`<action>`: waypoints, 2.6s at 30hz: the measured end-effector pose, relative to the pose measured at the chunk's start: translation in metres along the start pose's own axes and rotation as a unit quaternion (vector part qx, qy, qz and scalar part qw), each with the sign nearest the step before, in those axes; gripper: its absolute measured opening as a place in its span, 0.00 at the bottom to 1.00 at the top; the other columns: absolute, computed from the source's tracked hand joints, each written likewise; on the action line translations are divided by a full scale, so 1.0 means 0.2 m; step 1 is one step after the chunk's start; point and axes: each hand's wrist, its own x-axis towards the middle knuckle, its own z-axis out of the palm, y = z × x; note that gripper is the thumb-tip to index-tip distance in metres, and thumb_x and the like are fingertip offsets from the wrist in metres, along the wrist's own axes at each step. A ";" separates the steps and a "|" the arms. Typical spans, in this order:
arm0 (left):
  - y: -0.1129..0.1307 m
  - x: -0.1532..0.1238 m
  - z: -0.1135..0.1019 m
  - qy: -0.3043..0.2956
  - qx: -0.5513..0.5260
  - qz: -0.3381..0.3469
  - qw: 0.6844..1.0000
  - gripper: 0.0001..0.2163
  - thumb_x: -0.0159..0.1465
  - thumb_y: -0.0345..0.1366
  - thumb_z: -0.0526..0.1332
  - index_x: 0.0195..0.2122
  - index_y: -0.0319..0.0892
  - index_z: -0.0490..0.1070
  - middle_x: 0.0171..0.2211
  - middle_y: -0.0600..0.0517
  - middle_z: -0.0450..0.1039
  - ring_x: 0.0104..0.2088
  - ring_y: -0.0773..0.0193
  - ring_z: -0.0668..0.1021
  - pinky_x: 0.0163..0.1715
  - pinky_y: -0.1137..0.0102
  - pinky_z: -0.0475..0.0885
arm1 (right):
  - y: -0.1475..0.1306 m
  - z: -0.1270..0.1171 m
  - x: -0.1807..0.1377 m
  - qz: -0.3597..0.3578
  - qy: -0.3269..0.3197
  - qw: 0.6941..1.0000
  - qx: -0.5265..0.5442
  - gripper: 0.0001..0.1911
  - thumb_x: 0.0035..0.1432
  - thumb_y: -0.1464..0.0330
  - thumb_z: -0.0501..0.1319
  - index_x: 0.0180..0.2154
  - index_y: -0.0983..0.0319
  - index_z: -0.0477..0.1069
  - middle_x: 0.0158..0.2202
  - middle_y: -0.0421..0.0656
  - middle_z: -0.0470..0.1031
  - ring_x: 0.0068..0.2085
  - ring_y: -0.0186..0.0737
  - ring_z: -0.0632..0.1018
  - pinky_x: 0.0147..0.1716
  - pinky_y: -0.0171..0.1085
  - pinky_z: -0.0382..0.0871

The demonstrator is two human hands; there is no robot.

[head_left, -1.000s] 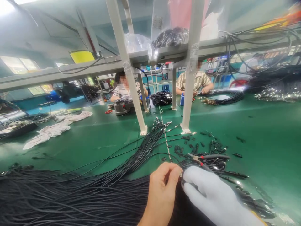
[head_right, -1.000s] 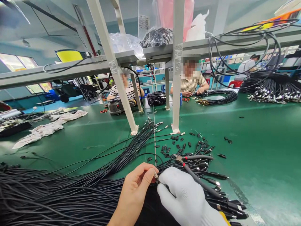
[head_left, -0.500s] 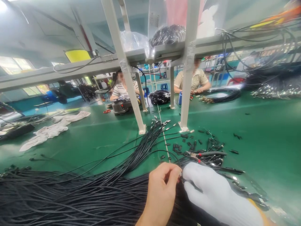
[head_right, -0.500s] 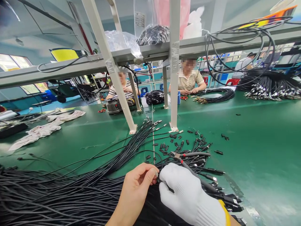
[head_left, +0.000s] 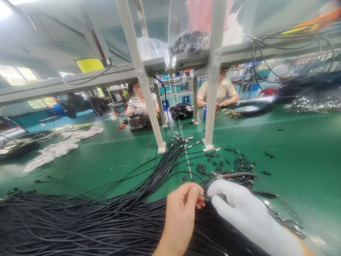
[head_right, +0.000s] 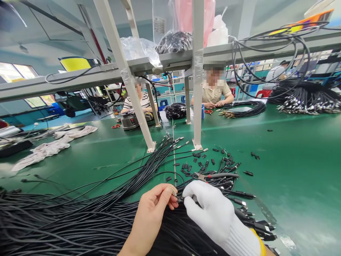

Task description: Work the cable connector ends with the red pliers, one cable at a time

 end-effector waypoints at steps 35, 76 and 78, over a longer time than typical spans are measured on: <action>-0.01 -0.03 0.02 -0.057 0.139 0.077 0.986 0.08 0.65 0.34 0.58 0.28 0.42 0.71 0.30 0.52 0.71 0.33 0.62 0.72 0.37 0.69 0.66 | 0.05 -0.05 0.04 0.046 0.032 0.991 0.125 0.10 0.59 0.64 0.53 0.28 0.57 0.69 0.26 0.37 0.72 0.29 0.37 0.73 0.30 0.35 0.68; -0.03 -0.03 0.03 -0.049 0.183 0.071 0.979 0.06 0.66 0.35 0.56 0.35 0.43 0.71 0.22 0.55 0.69 0.26 0.64 0.70 0.30 0.70 0.63 | 0.04 0.01 0.01 0.083 0.030 0.996 -0.032 0.18 0.65 0.61 0.48 0.25 0.56 0.65 0.24 0.35 0.74 0.27 0.34 0.75 0.26 0.32 0.67; -0.03 -0.03 0.03 -0.038 0.117 0.018 0.992 0.06 0.66 0.38 0.57 0.40 0.43 0.69 0.21 0.57 0.68 0.24 0.66 0.69 0.30 0.71 0.64 | 0.06 -0.01 0.00 0.105 0.065 0.992 0.006 0.16 0.65 0.57 0.50 0.35 0.54 0.73 0.32 0.36 0.80 0.34 0.36 0.80 0.33 0.32 0.72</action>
